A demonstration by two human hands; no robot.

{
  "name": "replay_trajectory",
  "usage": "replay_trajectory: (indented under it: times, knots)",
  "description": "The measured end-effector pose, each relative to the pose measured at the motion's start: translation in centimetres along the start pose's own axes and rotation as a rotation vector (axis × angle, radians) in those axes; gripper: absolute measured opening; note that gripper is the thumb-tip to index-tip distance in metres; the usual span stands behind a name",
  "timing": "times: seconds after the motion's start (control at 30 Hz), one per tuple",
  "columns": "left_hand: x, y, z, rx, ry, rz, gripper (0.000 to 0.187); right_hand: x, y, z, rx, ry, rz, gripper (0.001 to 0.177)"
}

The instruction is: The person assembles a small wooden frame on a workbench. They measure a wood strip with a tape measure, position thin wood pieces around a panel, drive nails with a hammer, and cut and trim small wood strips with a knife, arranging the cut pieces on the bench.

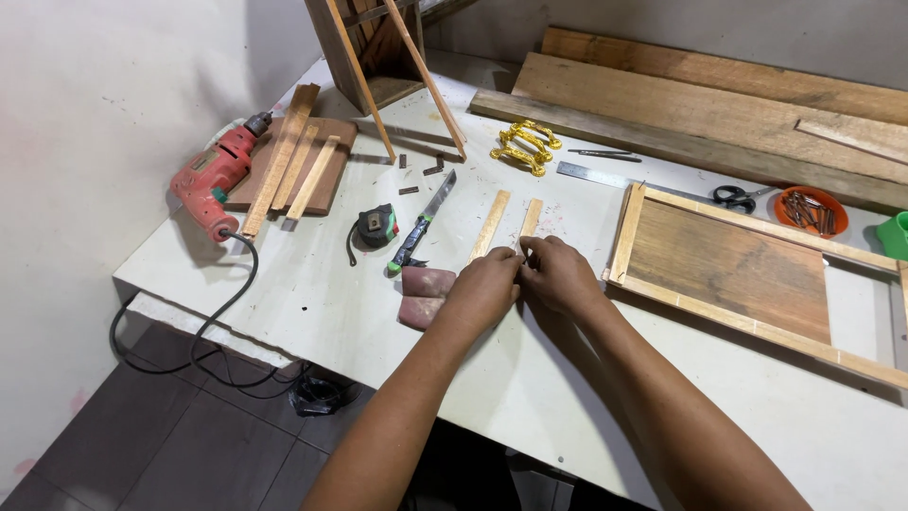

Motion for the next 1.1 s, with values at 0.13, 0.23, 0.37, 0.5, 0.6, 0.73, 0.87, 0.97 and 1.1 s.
replay_trajectory:
  times: [0.13,0.23,0.37,0.5,0.6,0.73,0.87,0.97,1.1]
  knots:
    - [-0.5,-0.1,0.2,-0.005,0.007,-0.007,0.049,0.0,-0.2,-0.2,0.013,0.015,-0.016,0.046]
    - [0.3,-0.2,0.0,0.000,-0.014,-0.054,0.047,0.1,0.1,-0.3,0.022,0.004,-0.020,0.047]
    - [2.4,-1.4,-0.2,0.005,-0.023,-0.036,0.052,1.1,0.1,0.3,-0.062,0.090,0.040,0.051]
    - [4.8,-2.2,2.0,-0.094,-0.055,-0.188,0.050,1.9,-0.4,3.4,0.053,0.056,-0.019,0.045]
    - [6.7,-2.9,4.0,-0.014,0.071,-0.210,0.035,0.4,-1.0,6.6,0.170,0.119,0.007,0.042]
    - [7.9,-4.2,5.9,-0.026,0.224,-0.240,0.035,-1.0,-1.8,10.1,0.171,0.066,0.087,0.041]
    - [8.8,-5.5,7.0,0.029,0.249,-0.249,0.037,-2.2,-1.9,11.8,0.232,-0.029,0.085,0.042]
    - [9.0,-6.2,7.6,0.055,0.246,-0.253,0.038,-2.9,-2.1,12.7,0.267,-0.095,0.089,0.040]
    - [9.2,-6.8,7.8,0.051,0.301,-0.230,0.039,-4.2,-2.4,13.2,0.299,-0.078,0.084,0.034]
Point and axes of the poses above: each hand's wrist, its own y-axis towards the middle knuckle, its own x-axis out of the back of the hand, z = x × y, the point moved 8 cm from there along y, towards the middle knuckle, and after that the axes turned 12 degrees about -z, right-handed, at the moved point
